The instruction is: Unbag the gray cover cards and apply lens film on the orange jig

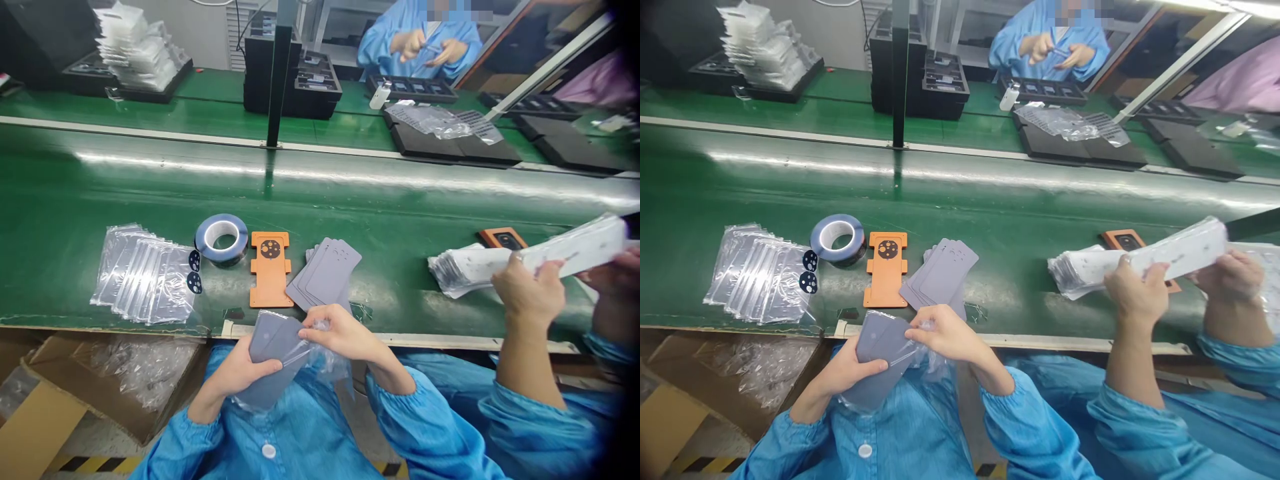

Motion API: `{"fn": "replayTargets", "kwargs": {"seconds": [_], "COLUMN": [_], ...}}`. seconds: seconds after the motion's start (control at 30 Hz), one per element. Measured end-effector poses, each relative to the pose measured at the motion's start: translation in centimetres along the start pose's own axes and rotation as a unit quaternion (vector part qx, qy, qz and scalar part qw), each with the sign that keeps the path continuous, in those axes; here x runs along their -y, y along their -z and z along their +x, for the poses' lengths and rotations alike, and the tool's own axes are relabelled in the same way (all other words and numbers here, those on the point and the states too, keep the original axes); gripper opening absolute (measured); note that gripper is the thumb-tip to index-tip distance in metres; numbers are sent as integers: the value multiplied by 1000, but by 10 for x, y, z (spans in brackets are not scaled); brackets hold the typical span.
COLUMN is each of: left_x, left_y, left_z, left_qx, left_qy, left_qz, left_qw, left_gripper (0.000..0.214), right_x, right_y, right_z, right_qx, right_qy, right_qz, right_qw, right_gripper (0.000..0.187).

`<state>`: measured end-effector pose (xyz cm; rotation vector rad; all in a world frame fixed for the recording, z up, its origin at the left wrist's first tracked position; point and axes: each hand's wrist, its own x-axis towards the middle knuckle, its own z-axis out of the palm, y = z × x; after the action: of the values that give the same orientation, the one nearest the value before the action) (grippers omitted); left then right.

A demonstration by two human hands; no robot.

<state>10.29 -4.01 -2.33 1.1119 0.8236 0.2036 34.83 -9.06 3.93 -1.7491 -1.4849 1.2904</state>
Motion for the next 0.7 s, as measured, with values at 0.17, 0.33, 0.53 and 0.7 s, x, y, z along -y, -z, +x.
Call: {"fn": "replayTargets", "kwargs": {"seconds": [0.17,0.33,0.53,0.7], "left_x": [0,-2,-2,-3], "left_y": [4,6,4,0], "left_z": [-4,-8,-7,-3], "left_qx": [20,22,20,-8], "left_qy": [29,63,46,38], "left_qz": [-65,-113,-152,-159], "left_qw": [997,991,987,986], "left_gripper": [63,56,51,48], "right_x": [-6,-21,-41,-40], "right_y": [56,123,141,122], "right_z": [1,21,47,22], "right_qx": [-85,-149,-227,-324], "right_qy": [-15,-71,-100,-72], "right_qz": [-9,-74,-248,-397], "right_qw": [996,984,937,856], "right_gripper": [32,40,36,31]}}
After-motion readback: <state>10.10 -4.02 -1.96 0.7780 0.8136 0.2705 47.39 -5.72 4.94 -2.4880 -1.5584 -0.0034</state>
